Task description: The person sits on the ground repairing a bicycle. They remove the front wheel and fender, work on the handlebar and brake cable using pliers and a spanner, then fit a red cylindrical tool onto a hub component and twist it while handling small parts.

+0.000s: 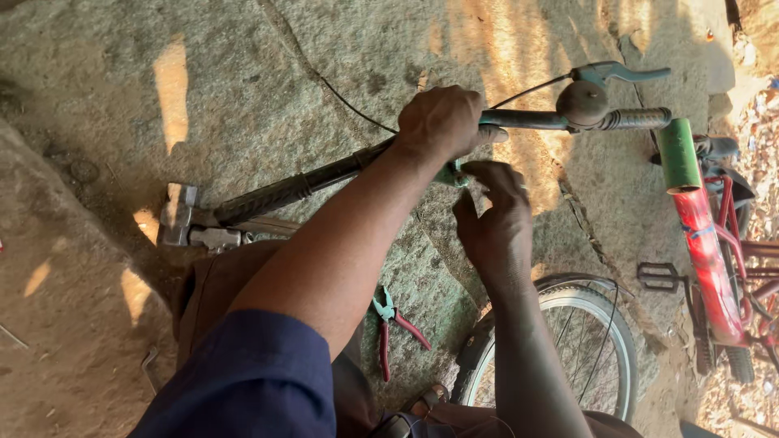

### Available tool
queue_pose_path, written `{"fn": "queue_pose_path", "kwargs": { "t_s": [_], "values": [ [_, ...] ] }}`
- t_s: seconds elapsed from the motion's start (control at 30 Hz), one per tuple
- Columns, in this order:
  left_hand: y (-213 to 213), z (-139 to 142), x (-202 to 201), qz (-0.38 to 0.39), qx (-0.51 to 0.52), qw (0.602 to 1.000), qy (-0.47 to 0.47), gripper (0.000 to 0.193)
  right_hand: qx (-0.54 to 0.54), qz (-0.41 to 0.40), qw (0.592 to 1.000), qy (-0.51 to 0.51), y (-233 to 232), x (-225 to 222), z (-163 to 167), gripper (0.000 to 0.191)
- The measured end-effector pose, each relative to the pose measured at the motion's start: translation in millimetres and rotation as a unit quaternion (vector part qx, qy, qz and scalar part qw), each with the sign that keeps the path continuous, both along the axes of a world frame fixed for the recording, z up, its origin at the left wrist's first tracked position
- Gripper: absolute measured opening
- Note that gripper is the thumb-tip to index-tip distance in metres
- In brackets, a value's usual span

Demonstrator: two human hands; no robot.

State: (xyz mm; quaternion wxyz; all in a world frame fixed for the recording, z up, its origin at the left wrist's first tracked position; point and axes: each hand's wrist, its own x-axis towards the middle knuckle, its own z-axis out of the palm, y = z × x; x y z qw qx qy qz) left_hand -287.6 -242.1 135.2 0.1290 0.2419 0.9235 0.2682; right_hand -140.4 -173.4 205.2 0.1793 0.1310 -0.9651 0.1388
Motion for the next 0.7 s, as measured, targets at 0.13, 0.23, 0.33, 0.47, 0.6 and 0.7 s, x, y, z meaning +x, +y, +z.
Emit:
{"fn": "queue_pose_path", "kwargs": {
  "t_s": [0.13,0.23,0.33,0.47,0.6,0.7],
  "values": [
    [3.2,-5.5,1.1,0.036,0.046,0.998,0.026,0.053,0.01,-0.214,0.961,-0.173,2.6,-2.5,-0.6,0.036],
    [5.8,-7.9,-1.5,0.017,0.005,0.998,-0.062,0.056,0.059,0.002,0.998,-0.03,4.6,-2.1,-0.5,0.012],
    [6.3,-8.3,-3.3,0.035,0.014,0.999,-0.019,0.017,0.018,0.005,1.0,-0.011,5.4,-1.4,-0.7,0.02],
    [7.4,-4.1,-0.9,0.013,0.015,0.999,-0.039,0.04,0.046,-0.289,0.918,-0.267,6.0,-3.2,-1.8,0.034],
    [6.0,0.3,1.4,-0.001,-0.025,1.0,-0.008,0.048,0.011,0.039,0.997,-0.06,5.6,0.6,-1.6,0.021],
    [5.6,0.5,2.3,0.017,0.01,1.0,-0.02,0.056,0.03,-0.095,0.985,-0.14,4.9,-0.5,0.5,0.023]
  ]
}}
